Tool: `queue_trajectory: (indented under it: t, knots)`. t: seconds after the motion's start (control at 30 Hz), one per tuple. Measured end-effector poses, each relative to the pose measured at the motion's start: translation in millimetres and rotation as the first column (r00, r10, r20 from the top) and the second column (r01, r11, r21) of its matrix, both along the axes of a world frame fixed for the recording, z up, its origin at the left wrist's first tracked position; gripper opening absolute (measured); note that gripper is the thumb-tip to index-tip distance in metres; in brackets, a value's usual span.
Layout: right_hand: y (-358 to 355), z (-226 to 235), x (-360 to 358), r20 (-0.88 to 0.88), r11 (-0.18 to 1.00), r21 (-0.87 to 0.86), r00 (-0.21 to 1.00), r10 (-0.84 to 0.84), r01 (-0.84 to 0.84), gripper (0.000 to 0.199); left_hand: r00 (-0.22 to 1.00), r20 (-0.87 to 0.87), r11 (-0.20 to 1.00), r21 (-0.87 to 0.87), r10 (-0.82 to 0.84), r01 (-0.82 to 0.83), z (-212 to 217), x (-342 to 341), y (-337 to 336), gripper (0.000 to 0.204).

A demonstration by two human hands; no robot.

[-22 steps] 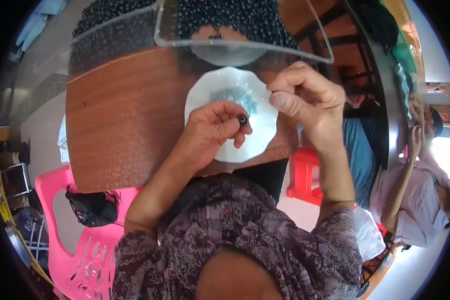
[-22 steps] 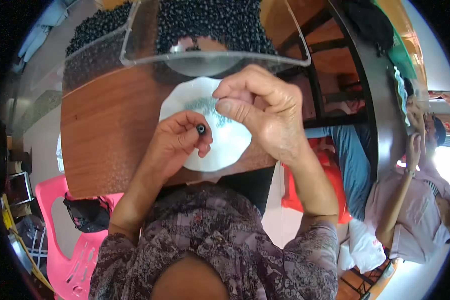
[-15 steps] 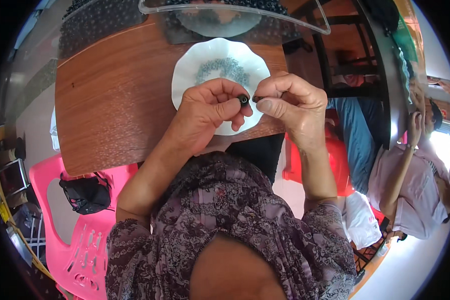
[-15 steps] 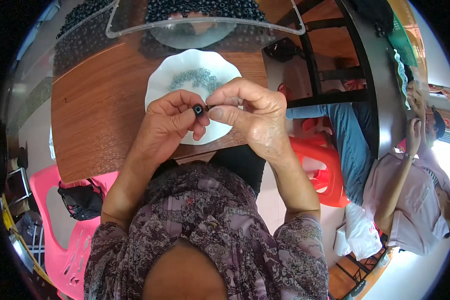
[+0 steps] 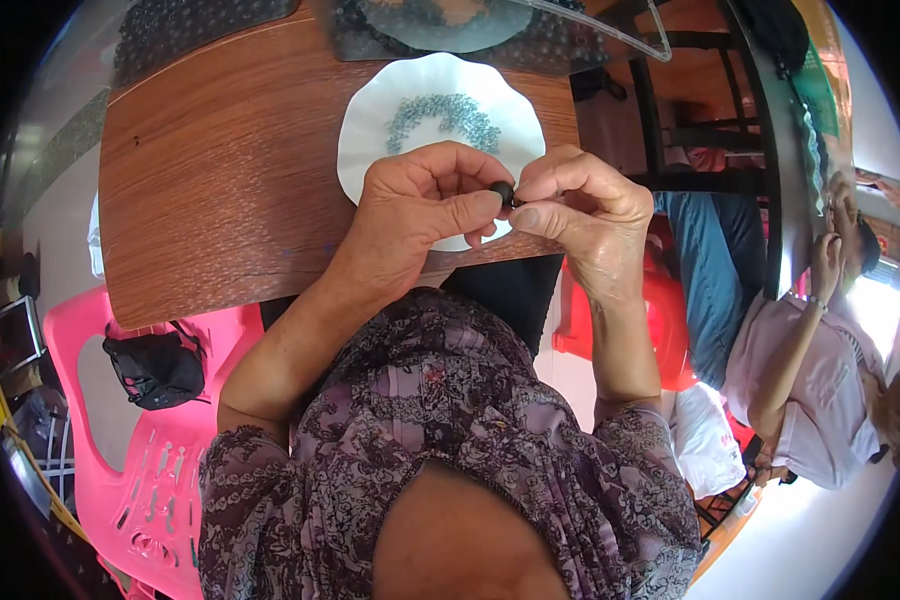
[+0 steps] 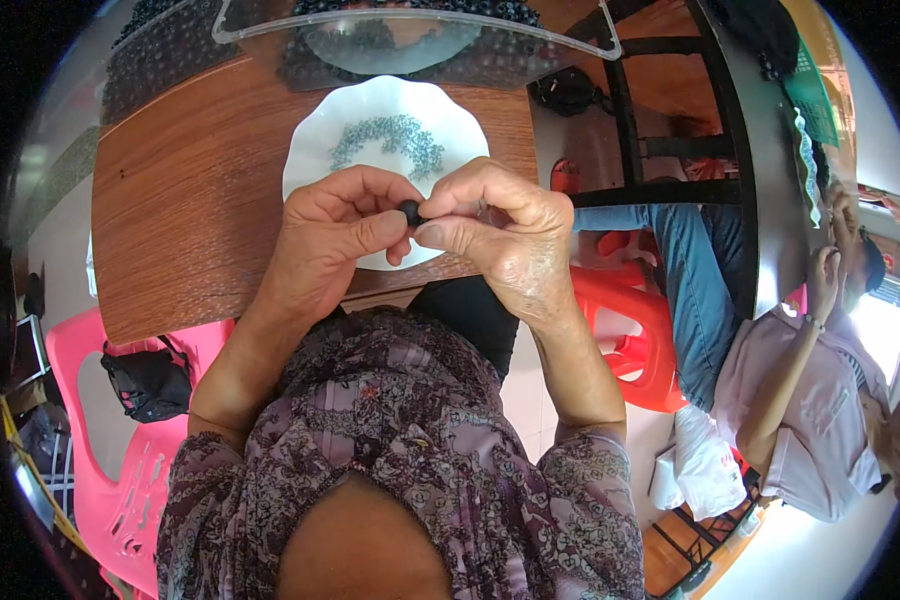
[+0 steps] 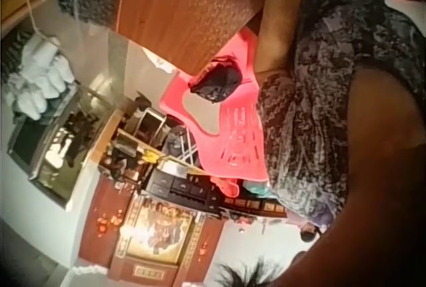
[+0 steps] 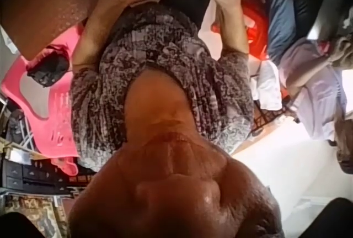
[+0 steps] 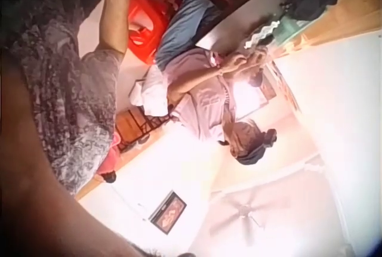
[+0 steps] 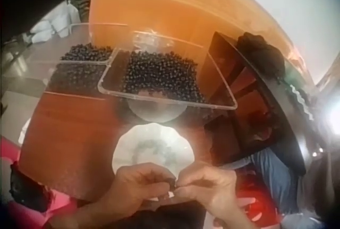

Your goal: Sorting small black items from a container onto a white plate, inspecting each one manually.

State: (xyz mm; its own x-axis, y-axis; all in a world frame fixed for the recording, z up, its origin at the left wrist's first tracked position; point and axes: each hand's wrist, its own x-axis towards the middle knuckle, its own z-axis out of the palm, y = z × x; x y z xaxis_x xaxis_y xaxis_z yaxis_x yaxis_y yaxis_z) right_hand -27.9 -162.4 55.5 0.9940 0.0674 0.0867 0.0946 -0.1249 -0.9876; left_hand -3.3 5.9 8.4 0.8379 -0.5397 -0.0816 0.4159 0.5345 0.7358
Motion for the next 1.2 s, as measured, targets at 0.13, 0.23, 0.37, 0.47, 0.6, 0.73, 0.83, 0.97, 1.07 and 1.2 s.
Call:
queue_trajectory:
  t: [0.13,0.23,0.37,0.47,0.6,0.73,0.83,0.97,1.07,1.2]
  knots:
    - [0,0,0,0.005,1.000,-0.001,1.000,0.013,-0.013,0.018,0.998,-0.066,1.000,-0.016,0.016,-0.017,-1,-2,-2,0.014]
    - [1,2,-2,-0.057,1.000,-0.016,0.998,-0.016,0.015,0.016,0.994,-0.104,0.999,0.011,0.035,-0.034,-2,-1,-5,0.014]
    - [-1,-2,-4,-0.054,0.999,0.002,0.997,-0.053,0.053,0.017,0.992,-0.122,0.999,-0.021,0.027,-0.030,-2,-2,-7,0.014]
    - [-5,-2,-2,-0.160,0.993,0.109,0.987,-0.024,0.042,0.015,0.988,-0.156,0.999,-0.033,0.009,-0.015,-2,-3,-8,0.014]
    - [-12,-3,3,-0.289,0.963,0.270,0.955,0.065,0.016,0.016,0.983,-0.177,0.998,-0.036,-0.051,0.045,-2,-2,-8,0.015]
    - [-14,-3,6,-0.367,0.956,0.292,0.925,0.097,0.016,0.018,0.974,-0.196,0.993,-0.045,-0.113,0.106,-4,0,-5,0.016]
    - [-19,-2,6,-0.391,0.974,0.225,0.914,0.106,-0.016,0.021,0.971,-0.180,0.987,-0.042,-0.159,0.154,-5,2,-4,0.016]
    - [-18,8,8,-0.429,0.991,0.108,0.895,0.121,-0.082,0.023,0.958,-0.204,0.980,-0.027,-0.200,0.199,-5,4,-3,0.016]
    - [-16,13,11,-0.456,0.987,0.091,0.876,0.158,-0.131,0.024,0.936,-0.255,0.970,-0.034,-0.242,0.241,-6,7,-2,0.016]
    - [-15,15,13,-0.427,0.977,0.072,0.879,0.214,-0.202,0.023,0.901,-0.329,0.959,-0.069,-0.282,0.275,-7,7,-1,0.016]
